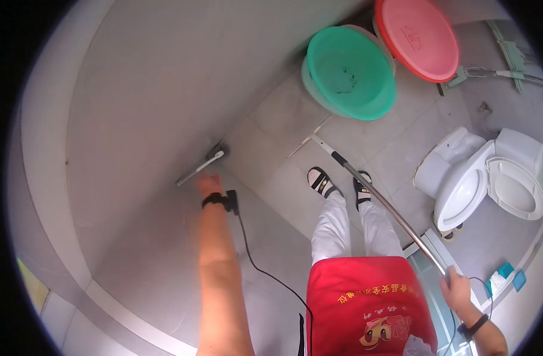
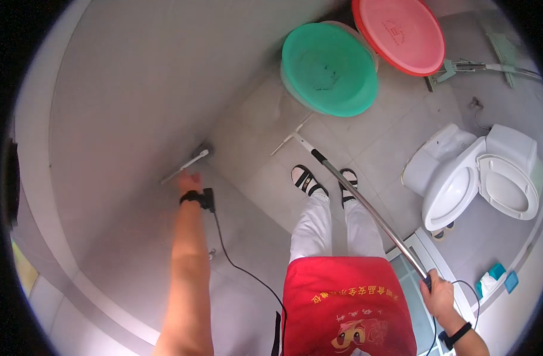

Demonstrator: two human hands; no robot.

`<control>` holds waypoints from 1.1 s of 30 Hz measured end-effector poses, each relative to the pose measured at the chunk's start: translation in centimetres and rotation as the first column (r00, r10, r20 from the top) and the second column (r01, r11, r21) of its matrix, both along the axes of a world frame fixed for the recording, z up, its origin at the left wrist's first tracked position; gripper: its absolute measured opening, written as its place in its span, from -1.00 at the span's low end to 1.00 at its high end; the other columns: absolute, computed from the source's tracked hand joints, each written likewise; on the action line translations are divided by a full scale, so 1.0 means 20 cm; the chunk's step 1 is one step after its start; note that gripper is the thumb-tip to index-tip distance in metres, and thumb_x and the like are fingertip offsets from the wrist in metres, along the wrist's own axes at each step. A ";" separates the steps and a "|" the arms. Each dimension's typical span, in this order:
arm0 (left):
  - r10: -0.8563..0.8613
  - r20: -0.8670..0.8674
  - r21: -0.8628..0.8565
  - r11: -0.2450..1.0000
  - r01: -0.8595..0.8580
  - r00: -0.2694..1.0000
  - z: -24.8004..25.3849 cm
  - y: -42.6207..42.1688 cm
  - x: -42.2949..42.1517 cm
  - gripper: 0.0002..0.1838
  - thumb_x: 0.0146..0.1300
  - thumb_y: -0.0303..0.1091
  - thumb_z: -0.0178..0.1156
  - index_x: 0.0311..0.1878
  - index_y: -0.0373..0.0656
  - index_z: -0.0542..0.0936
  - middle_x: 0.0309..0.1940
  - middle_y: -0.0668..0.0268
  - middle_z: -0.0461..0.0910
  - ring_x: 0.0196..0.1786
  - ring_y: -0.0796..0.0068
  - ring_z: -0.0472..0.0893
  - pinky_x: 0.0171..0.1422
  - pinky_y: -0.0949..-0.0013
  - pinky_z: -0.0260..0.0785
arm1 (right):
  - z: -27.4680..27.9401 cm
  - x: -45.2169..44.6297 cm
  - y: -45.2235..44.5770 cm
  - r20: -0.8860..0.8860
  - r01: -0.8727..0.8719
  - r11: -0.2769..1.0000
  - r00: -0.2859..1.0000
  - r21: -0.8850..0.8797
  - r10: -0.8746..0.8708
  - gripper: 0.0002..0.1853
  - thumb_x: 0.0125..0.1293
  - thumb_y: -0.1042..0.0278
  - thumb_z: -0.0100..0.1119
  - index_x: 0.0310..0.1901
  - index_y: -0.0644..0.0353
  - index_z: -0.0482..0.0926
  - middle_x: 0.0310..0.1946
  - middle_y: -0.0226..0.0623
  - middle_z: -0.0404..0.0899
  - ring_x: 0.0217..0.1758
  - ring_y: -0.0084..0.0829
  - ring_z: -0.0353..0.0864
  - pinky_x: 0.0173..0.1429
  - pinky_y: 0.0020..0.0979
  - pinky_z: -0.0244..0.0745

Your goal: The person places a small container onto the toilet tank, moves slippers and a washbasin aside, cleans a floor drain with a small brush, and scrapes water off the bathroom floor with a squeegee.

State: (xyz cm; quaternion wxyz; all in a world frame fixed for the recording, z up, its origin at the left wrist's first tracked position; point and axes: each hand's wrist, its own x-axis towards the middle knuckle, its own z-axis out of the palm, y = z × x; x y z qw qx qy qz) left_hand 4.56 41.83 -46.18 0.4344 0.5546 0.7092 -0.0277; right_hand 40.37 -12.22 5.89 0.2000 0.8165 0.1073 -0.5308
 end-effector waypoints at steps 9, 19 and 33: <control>0.622 0.376 -0.742 0.646 -0.178 0.687 -0.34 -0.76 0.76 -0.59 0.37 -0.29 0.06 0.22 -0.19 0.33 0.11 0.15 0.43 0.15 0.24 0.46 0.26 0.10 0.33 | -0.02 -0.82 -0.02 0.271 0.201 0.968 0.950 -0.148 -0.155 -0.73 0.23 0.23 0.21 -0.18 0.18 0.39 -0.58 -0.03 0.55 -0.44 0.10 0.57 -0.37 0.00 0.38; -0.499 0.683 0.219 0.837 0.502 0.534 -1.62 -1.31 1.04 -0.64 0.29 -0.29 0.14 0.13 -0.11 0.44 -0.04 0.32 0.52 0.09 0.35 0.45 0.25 0.15 0.27 | -0.56 -1.24 -0.43 0.428 0.275 0.952 0.883 -0.133 -0.195 -0.62 0.39 0.07 0.00 0.00 0.25 0.44 -0.37 0.18 0.54 -0.27 0.24 0.53 -0.28 0.07 0.38; 0.794 0.428 -0.899 0.424 0.111 0.431 -1.23 -1.32 1.04 -0.65 0.16 -0.38 0.12 0.03 -0.20 0.44 -0.05 0.24 0.55 -0.03 0.29 0.59 0.01 0.25 0.54 | -0.88 -1.10 -0.57 0.529 0.518 0.851 0.747 -0.082 -0.403 -0.58 0.37 0.08 0.04 0.03 0.29 0.47 -0.25 0.25 0.57 -0.12 0.20 0.57 -0.15 -0.05 0.44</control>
